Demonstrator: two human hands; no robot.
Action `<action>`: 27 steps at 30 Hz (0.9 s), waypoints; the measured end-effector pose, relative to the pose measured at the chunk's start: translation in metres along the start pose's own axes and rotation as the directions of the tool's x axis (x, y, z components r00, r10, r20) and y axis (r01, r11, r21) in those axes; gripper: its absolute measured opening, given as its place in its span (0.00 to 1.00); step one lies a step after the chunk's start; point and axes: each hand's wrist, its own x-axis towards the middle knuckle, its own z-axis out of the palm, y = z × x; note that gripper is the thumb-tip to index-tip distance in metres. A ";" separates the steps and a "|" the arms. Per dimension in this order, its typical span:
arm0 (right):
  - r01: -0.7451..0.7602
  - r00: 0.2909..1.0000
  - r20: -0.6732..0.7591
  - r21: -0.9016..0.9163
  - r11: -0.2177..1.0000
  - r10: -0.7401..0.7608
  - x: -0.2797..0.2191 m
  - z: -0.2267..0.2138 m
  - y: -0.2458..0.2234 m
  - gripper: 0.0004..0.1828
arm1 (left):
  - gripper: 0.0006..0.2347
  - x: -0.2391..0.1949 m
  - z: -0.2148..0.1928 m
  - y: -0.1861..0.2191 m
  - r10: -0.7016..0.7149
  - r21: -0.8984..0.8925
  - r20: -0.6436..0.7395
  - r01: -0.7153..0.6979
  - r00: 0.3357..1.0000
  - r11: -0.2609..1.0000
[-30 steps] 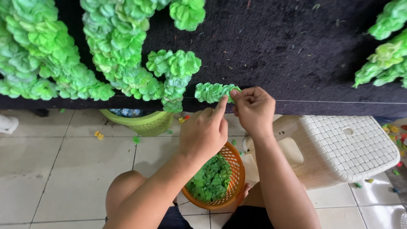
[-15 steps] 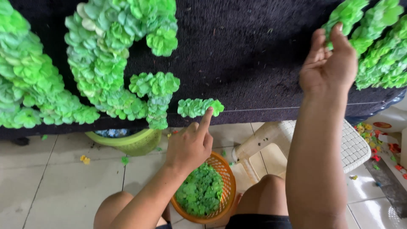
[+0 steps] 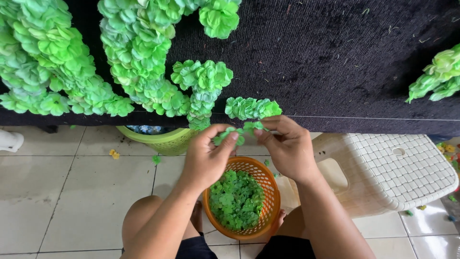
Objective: The person attaches green artificial flowers to a black fabric surface to create a floral pattern by hand, picking flowers from a basket on their lap.
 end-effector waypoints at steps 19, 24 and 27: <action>0.306 0.913 -0.084 -0.506 0.806 -0.399 0.037 0.023 0.004 0.05 | 0.15 0.006 -0.011 0.061 -0.198 0.253 -0.132 0.227 0.971 0.940; 0.220 0.902 -0.214 -0.522 0.824 -0.376 0.040 0.014 -0.004 0.16 | 0.14 0.004 -0.011 0.057 -0.152 0.227 -0.132 0.180 0.979 0.957; 0.081 0.990 -0.092 -0.254 0.964 -0.108 0.024 0.015 -0.007 0.13 | 0.12 0.007 -0.007 0.070 -0.063 0.118 -0.007 0.063 0.998 0.991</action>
